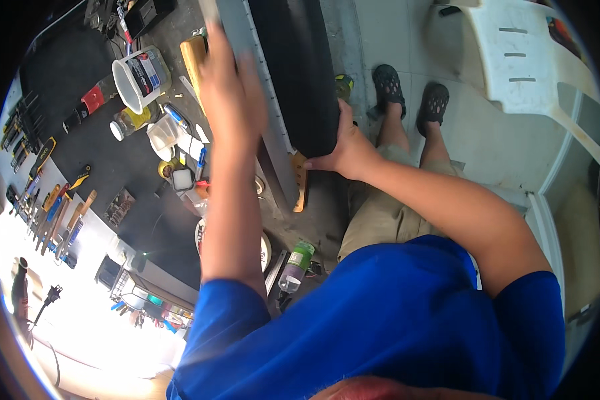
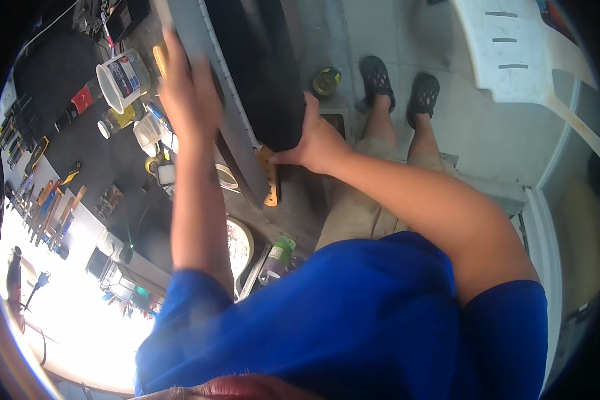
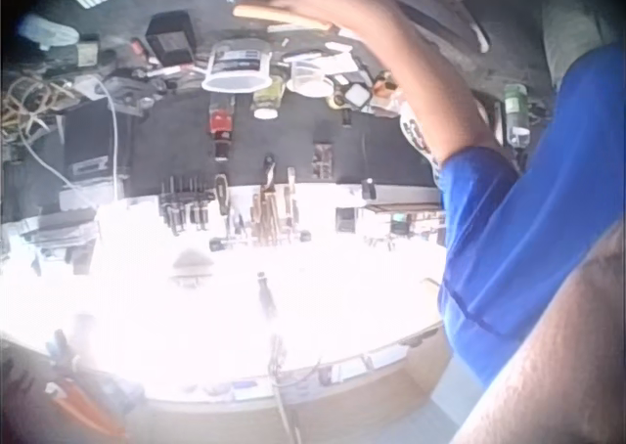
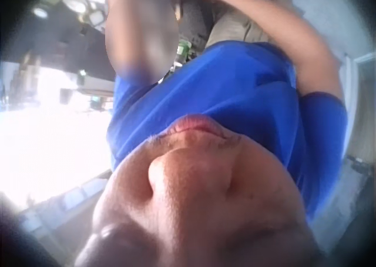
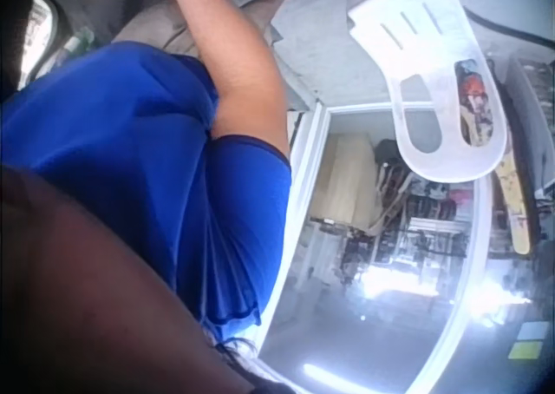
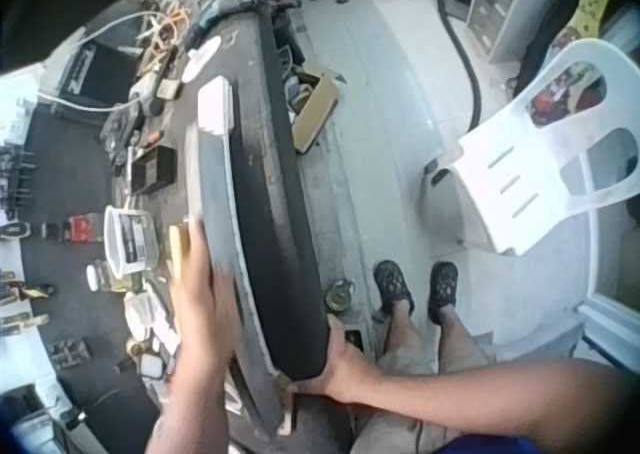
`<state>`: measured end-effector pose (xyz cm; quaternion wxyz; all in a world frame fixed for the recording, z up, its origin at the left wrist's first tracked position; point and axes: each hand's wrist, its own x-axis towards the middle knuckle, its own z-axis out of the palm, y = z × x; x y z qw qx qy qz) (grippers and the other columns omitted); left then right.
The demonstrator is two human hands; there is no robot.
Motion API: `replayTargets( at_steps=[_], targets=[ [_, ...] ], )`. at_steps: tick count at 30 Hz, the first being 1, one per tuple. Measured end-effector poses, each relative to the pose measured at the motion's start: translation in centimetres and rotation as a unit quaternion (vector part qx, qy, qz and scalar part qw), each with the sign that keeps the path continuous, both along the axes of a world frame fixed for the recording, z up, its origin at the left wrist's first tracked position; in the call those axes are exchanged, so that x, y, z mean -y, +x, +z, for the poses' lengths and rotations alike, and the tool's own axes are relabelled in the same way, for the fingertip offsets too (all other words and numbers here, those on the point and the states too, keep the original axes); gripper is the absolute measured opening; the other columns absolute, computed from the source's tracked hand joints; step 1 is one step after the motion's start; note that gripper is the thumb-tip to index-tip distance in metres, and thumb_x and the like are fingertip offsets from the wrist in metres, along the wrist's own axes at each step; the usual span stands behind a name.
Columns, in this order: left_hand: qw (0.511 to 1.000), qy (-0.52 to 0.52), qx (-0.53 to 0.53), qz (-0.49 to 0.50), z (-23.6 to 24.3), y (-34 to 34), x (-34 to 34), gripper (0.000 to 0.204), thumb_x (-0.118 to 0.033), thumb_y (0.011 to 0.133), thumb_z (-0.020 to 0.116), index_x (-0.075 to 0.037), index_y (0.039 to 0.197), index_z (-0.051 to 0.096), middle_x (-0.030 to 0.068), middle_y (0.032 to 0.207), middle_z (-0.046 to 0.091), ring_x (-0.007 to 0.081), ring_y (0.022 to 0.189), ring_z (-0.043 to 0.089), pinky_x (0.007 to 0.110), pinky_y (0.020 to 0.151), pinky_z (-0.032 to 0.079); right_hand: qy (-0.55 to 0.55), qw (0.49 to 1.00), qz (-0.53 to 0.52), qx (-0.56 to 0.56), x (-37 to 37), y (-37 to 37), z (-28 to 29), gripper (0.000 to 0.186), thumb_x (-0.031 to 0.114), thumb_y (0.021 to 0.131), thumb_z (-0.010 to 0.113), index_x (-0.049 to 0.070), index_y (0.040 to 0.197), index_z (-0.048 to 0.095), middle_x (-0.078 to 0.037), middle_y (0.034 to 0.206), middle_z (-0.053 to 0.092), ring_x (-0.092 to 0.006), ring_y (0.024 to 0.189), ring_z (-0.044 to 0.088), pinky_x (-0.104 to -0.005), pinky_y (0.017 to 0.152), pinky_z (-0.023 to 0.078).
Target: The person marks a fretboard with a red pen, places the neck into a long wooden guide, and sands the surface using a sanding block.
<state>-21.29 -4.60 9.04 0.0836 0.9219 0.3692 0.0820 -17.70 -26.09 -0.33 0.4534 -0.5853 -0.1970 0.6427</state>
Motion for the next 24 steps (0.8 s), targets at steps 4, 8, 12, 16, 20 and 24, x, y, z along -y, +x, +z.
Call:
replayTargets(
  at_steps=[4, 8, 12, 16, 20, 24],
  targets=[
    [0.978, -0.124, -0.021, 0.166, 4.4, 11.6, -5.1, 0.055, -0.007, 0.1, 0.052, -0.001, 0.154, 0.046, 0.0303, 0.091, 0.071, 0.0383, 0.079, 0.073, 0.043, 0.074, 0.055, 0.042, 0.999, -0.012, 0.012, -0.2, -0.7, 0.0, 0.14, 0.031, 0.067, 0.1, -0.002, 0.159, 0.0, -0.031, 0.147, 0.051, -0.0414, 0.138, 0.053, -0.0422, 0.118, 0.04],
    [0.996, -0.069, -0.018, 0.046, 1.8, 3.8, -1.2, 0.064, -0.016, 0.1, 0.061, -0.015, 0.16, 0.041, 0.0249, 0.093, 0.071, 0.0375, 0.08, 0.071, 0.044, 0.076, 0.054, -0.029, 0.998, 0.037, -0.035, -0.7, 1.2, 0.8, 0.141, 0.032, 0.066, 0.1, 0.0, 0.16, 0.0, -0.031, 0.149, 0.05, -0.0422, 0.14, 0.052, -0.0436, 0.118, 0.04],
    [0.998, 0.003, 0.045, -0.032, -1.2, -0.9, 1.0, 0.062, -0.01, 0.1, 0.06, -0.006, 0.159, 0.04, 0.0276, 0.102, 0.072, 0.0393, 0.092, 0.072, 0.046, 0.082, 0.054, 0.001, 1.0, 0.007, -0.003, 0.3, 0.0, -0.5, 0.142, 0.031, 0.066, 0.1, 0.001, 0.16, -0.002, -0.031, 0.15, 0.049, -0.0426, 0.141, 0.051, -0.0453, 0.118, 0.04],
    [0.998, -0.053, -0.001, 0.026, 3.1, 9.7, -7.1, 0.058, -0.003, 0.099, 0.053, 0.003, 0.155, 0.042, 0.0302, 0.107, 0.069, 0.0416, 0.092, 0.07, 0.045, 0.082, 0.054, 0.027, 0.999, 0.014, -0.028, -0.5, -0.1, 0.4, 0.14, 0.028, 0.067, 0.099, 0.003, 0.16, -0.002, -0.031, 0.149, 0.049, -0.0434, 0.141, 0.05, -0.0452, 0.118, 0.04],
    [0.992, -0.099, -0.035, 0.064, 3.1, 7.9, -4.9, 0.065, -0.002, 0.099, 0.057, -0.005, 0.161, 0.038, 0.0255, 0.117, 0.074, 0.0338, 0.096, 0.075, 0.037, 0.089, 0.056, -0.023, 0.996, 0.047, -0.069, -0.7, 0.7, 0.6, 0.138, 0.028, 0.068, 0.098, 0.004, 0.16, -0.002, -0.031, 0.149, 0.049, -0.044, 0.141, 0.05, -0.0453, 0.118, 0.04],
    [0.997, 0.062, -0.003, -0.04, -0.7, -1.3, 3.2, 0.064, -0.007, 0.101, 0.056, -0.007, 0.162, 0.037, 0.0222, 0.114, 0.075, 0.0323, 0.098, 0.076, 0.039, 0.085, 0.056, -0.005, 1.0, 0.017, -0.003, 0.1, 1.5, 0.5, 0.141, 0.029, 0.068, 0.098, -0.006, 0.159, -0.003, -0.032, 0.149, 0.05, -0.0425, 0.138, 0.054, -0.0419, 0.116, 0.043]
  ],
)
